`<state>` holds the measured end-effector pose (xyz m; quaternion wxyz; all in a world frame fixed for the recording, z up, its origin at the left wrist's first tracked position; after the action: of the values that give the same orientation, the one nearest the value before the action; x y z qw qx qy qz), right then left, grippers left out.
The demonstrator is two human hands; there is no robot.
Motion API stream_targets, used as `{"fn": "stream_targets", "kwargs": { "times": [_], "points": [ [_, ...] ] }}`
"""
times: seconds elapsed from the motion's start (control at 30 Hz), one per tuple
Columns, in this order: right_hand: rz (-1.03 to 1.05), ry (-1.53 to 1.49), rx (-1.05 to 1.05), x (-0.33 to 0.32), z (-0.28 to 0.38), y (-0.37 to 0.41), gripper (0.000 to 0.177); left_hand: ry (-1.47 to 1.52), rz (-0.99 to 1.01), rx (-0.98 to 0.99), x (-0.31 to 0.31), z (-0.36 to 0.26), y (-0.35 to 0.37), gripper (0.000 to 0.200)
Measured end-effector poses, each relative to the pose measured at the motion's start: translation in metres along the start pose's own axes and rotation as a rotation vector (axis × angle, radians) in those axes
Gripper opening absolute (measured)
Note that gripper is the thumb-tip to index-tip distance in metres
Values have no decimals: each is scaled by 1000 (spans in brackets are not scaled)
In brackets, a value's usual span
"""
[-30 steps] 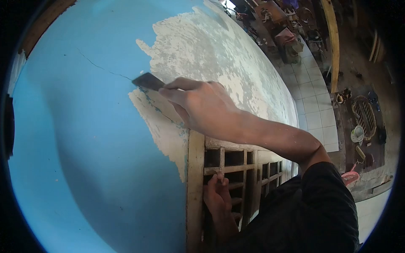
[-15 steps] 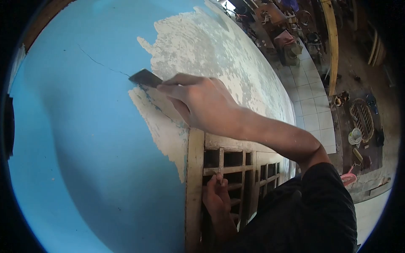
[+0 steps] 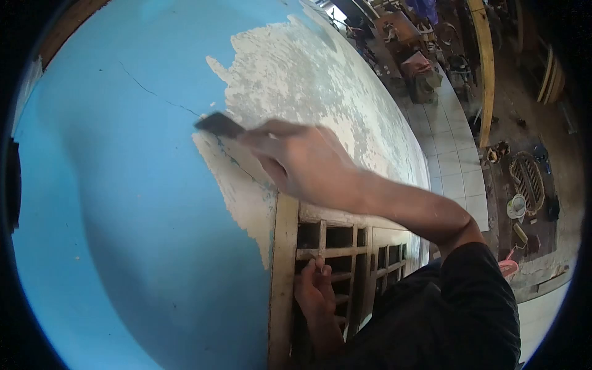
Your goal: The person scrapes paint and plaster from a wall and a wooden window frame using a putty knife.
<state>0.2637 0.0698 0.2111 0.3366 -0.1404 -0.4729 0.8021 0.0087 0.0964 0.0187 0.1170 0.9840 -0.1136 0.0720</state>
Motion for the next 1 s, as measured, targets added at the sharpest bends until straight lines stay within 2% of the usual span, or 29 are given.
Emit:
{"fn": "stream_targets", "kwargs": {
  "times": [0.23, 0.4, 0.5, 0.67, 0.77, 1.0],
  "points": [
    [-2, -69, 10, -2, 0, 6, 24, 18, 19, 84, 16, -13, 3, 23],
    [11, 41, 1, 2, -1, -9, 24, -26, 6, 50, 11, -11, 5, 24],
    [30, -32, 29, -1, 5, 7, 24, -24, -9, 36, 9, -9, 4, 23],
    [17, -23, 27, -6, 2, -15, 23, -16, 1, 43, 7, -8, 6, 24],
    [23, -52, -14, -5, 5, 7, 23, -14, 24, 70, 15, -16, 7, 26],
    [96, 51, 45, -2, 3, 11, 27, -3, 28, 75, 13, -12, 5, 28]
  ]
}}
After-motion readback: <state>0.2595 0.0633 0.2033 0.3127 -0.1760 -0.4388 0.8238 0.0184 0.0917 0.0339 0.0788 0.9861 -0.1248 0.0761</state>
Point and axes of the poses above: each hand's wrist, its own y-axis away from the middle knuckle, its own x-axis out of the palm, z = x × y, the point moved 7 cm from there along -y, towards the middle knuckle, and after that the axes turned 15 degrees about -y, right-handed, at the moved point
